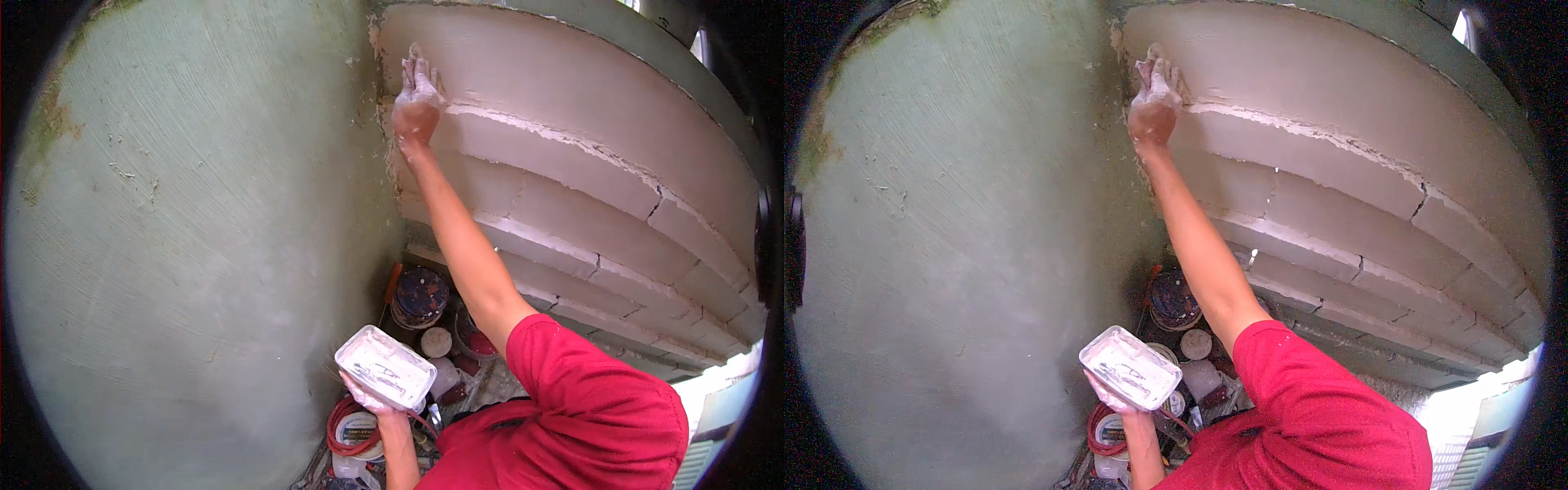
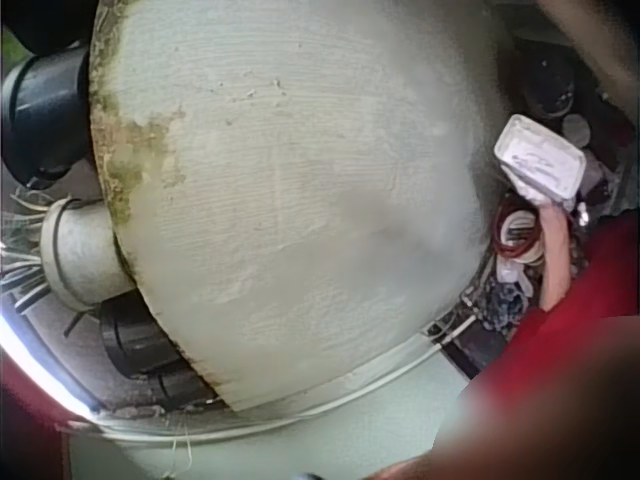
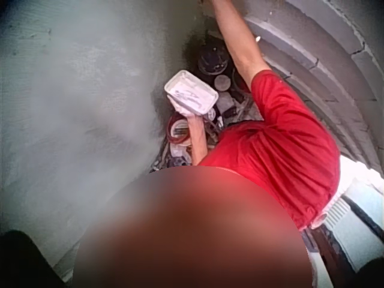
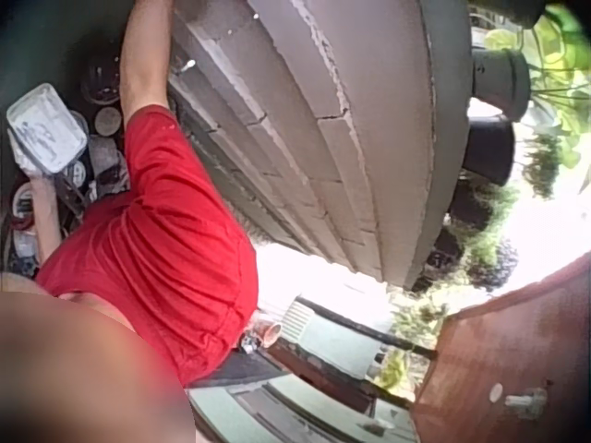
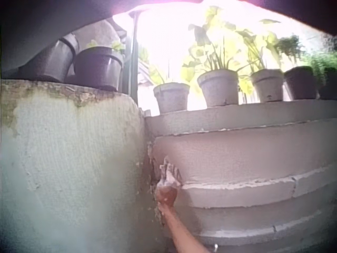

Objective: Repairing a wall by applying putty or plaster to fill cracks.

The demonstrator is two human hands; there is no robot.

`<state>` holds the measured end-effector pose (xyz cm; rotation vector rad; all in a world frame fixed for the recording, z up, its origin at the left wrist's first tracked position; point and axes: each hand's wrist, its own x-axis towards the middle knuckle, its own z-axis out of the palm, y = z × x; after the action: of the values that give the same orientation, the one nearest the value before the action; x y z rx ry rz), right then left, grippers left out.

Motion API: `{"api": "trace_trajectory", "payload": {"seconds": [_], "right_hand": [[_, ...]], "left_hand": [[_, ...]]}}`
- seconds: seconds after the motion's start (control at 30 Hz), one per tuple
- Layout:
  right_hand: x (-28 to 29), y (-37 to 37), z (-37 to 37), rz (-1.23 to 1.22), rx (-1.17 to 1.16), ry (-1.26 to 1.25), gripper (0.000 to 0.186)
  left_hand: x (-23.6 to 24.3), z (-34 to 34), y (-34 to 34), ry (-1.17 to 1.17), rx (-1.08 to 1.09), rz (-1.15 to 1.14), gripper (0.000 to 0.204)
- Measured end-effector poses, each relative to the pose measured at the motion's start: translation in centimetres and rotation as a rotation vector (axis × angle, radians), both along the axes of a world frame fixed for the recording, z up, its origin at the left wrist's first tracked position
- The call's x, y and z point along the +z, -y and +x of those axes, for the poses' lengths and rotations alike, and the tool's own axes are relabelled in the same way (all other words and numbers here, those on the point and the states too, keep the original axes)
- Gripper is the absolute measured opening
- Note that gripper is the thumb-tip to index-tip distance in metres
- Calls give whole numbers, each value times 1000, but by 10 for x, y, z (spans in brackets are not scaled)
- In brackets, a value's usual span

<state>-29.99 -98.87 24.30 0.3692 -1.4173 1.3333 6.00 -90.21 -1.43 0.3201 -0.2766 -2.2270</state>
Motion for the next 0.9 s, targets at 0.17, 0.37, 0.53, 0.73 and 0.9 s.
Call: {"api": "trace_trajectory", "payload": {"seconds": [0.17, 0.37, 0.53, 0.73, 0.9], "right_hand": [[5, -77, 1, -318, 92, 3, 39], [20, -152, -3, -269, -144, 115, 32], [24, -98, -9, -190, -188, -51, 28], [22, -17, -31, -55, -54, 16, 29], [17, -5, -38, 17, 11, 98, 23]], "left_hand": [[7, -2, -4, -36, -3, -44, 58], [12, 0, -3, 62, 0, 0, 60], [13, 0, -4, 74, 15, -27, 60], [13, -1, -6, 53, 48, -58, 59], [15, -3, -5, -1, -19, -44, 58]]}}
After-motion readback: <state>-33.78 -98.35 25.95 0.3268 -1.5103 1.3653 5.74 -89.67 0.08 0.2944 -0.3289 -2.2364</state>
